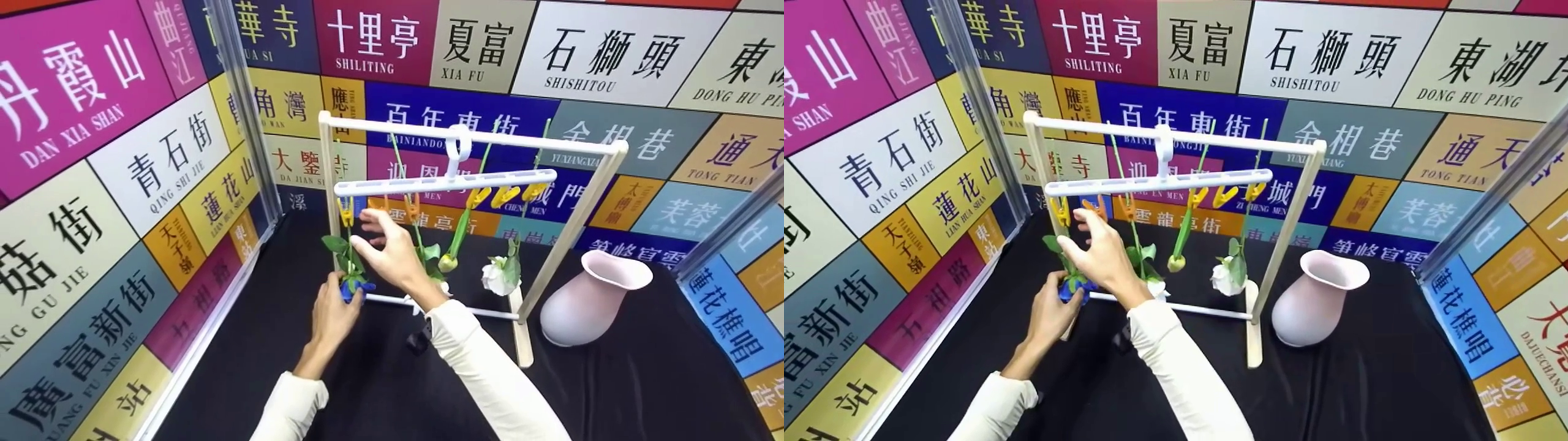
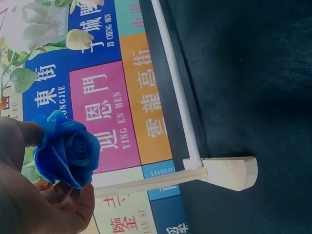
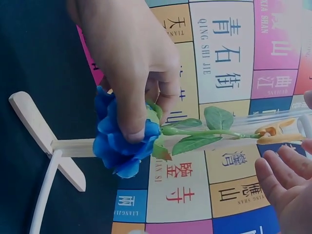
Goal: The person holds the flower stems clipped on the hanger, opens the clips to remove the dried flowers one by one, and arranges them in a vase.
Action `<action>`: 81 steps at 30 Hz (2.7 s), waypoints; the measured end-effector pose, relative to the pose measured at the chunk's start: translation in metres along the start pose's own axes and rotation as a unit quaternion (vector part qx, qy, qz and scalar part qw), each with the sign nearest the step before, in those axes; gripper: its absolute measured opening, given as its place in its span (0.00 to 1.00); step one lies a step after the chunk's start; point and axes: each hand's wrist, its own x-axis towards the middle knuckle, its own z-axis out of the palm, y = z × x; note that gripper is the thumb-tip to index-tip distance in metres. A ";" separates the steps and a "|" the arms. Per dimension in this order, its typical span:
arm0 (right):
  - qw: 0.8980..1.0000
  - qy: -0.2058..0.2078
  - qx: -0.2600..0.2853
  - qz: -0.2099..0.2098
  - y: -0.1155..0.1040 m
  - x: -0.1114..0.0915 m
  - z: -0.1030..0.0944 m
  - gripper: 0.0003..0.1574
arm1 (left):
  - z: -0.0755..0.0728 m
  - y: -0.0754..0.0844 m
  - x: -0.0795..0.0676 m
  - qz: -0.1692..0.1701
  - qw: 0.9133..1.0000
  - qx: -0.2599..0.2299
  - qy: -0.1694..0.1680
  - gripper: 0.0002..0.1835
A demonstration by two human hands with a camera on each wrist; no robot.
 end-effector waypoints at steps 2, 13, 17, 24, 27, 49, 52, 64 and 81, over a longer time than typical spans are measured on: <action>1.000 0.002 0.001 0.008 0.000 0.002 0.001 0.31 | -0.001 0.000 0.000 -0.005 1.000 0.002 -0.005 0.24; 0.998 0.022 0.046 0.030 0.001 0.013 0.010 0.33 | -0.006 -0.003 0.001 0.018 1.000 0.015 -0.001 0.24; 0.996 0.029 0.070 0.044 0.002 0.016 0.014 0.33 | -0.007 -0.005 0.001 0.029 0.999 0.017 -0.002 0.24; 0.993 0.056 0.092 0.056 0.004 0.021 0.022 0.30 | -0.009 -0.009 0.002 0.037 0.999 0.025 -0.008 0.23; 0.990 0.070 0.104 0.057 0.004 0.024 0.026 0.29 | -0.010 -0.011 0.003 0.034 0.999 0.030 -0.011 0.23; 0.976 0.218 -0.023 0.012 -0.005 0.028 0.047 0.20 | -0.014 -0.014 0.000 0.078 0.996 0.034 0.002 0.23; 0.974 0.224 -0.039 0.007 -0.005 0.027 0.049 0.21 | -0.014 -0.015 0.000 0.074 0.997 0.036 0.000 0.23; 0.963 0.249 -0.103 -0.011 -0.007 0.029 0.048 0.16 | -0.016 -0.017 0.002 0.079 0.996 0.042 0.003 0.22; 0.959 0.254 -0.122 -0.020 -0.013 0.028 0.045 0.11 | -0.017 -0.021 0.001 0.050 0.998 0.027 0.005 0.23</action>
